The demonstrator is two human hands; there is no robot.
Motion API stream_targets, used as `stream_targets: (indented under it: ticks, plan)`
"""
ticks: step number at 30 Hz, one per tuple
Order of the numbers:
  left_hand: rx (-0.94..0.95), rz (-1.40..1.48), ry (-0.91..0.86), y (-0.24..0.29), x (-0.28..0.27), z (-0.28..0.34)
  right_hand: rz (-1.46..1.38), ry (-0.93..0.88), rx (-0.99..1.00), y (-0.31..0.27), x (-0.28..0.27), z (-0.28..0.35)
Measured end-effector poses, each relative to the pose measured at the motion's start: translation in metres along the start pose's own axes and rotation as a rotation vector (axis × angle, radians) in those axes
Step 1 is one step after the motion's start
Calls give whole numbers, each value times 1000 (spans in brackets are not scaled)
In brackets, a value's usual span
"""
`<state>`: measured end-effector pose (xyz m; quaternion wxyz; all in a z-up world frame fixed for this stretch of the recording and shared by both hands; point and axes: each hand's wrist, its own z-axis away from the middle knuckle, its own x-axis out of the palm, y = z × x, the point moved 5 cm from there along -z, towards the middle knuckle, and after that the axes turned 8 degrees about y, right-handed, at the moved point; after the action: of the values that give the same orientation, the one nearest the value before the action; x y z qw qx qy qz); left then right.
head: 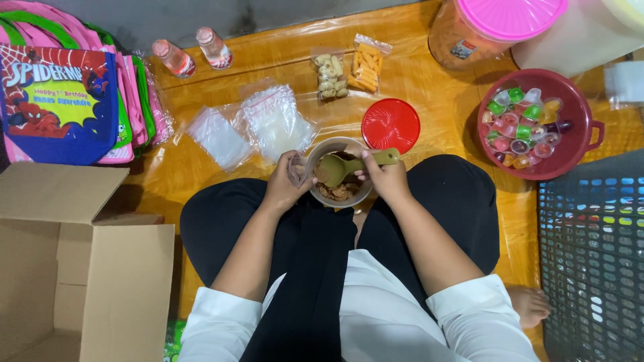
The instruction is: Packaging small snacks from a large bowl into individual plastic bags using a spoon and organizing them.
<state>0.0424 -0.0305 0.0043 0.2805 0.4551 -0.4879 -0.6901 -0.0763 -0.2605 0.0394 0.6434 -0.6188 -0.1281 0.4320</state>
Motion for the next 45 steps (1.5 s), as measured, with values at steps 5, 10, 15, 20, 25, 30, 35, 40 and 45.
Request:
stream_targets:
  ticks: [5,10,15,20,25,30,35,40,45]
  plan:
    - [89,-14,82,-3,-3,-3,-376,15,123,18,-19,-10]
    - [231,-29,160,2,-2,-3,-471,128,1,-7,-49,-2]
    - [304,-6,209,7,-1,-1,-366,146,-470,-79,-59,38]
    - [270,54,185,25,-3,5,-215,86,-732,-132,-43,76]
    - [236,15,167,14,-3,4,-130,-43,-777,-133,-49,69]
    - [189,-12,158,9,0,-1,-3,14,-632,-101,-59,33]
    - [161,-14,140,14,0,-1,147,45,-474,-39,-32,14]
    - [141,-29,122,4,3,-2,199,92,-391,0,-16,-1]
    - [122,-12,101,7,2,-2,186,83,-197,-5,-6,5]
